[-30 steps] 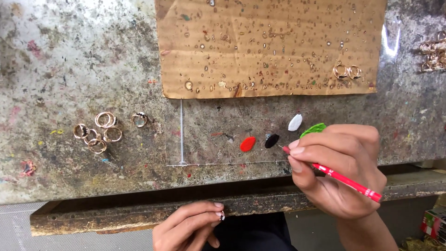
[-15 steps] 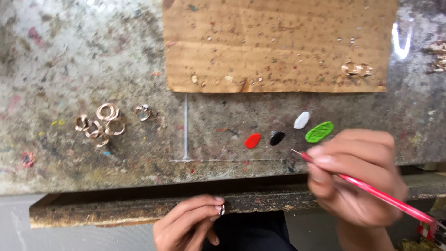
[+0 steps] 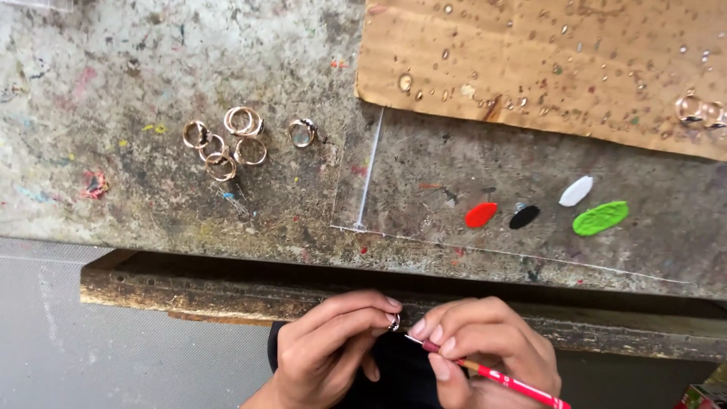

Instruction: Applying colored enamel to small metal rings using a fine-tipped applicator tool on a jewelry workbench.

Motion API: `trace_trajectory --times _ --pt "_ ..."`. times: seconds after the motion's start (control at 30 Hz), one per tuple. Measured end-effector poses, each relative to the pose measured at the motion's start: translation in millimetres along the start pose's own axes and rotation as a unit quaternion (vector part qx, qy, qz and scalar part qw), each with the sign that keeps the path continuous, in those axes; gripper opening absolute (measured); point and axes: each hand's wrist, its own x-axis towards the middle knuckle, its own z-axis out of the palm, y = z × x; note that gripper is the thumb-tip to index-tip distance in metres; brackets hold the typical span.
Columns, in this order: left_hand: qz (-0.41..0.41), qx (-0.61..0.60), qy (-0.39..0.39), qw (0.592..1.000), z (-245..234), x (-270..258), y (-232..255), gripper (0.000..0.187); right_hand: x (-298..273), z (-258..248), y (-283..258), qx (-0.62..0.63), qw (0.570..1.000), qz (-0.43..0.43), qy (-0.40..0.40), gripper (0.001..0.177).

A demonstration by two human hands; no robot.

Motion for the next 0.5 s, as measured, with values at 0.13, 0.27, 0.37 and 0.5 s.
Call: trace_trajectory --times 0.13,0.27,0.37,0.5 --pt "-0.003 -0.001 -0.003 1.0 -1 -1 -3 0.013 -1 17 -13 -0.072 0.996 0.033 0.046 0.015" --pt "-0.003 -0.006 -0.007 1.0 -2 -2 -6 0.012 -3 16 -6 -0.076 0.996 0.026 0.047 0.016" --pt "-0.003 -0.001 -0.012 1.0 -2 -3 -9 0.012 -5 9 -3 -0.081 0.997 0.016 0.007 0.011" --pt "-0.001 0.011 -0.015 1.0 -2 -3 -12 0.012 -6 7 -4 -0.099 0.995 0.03 -0.012 0.009"
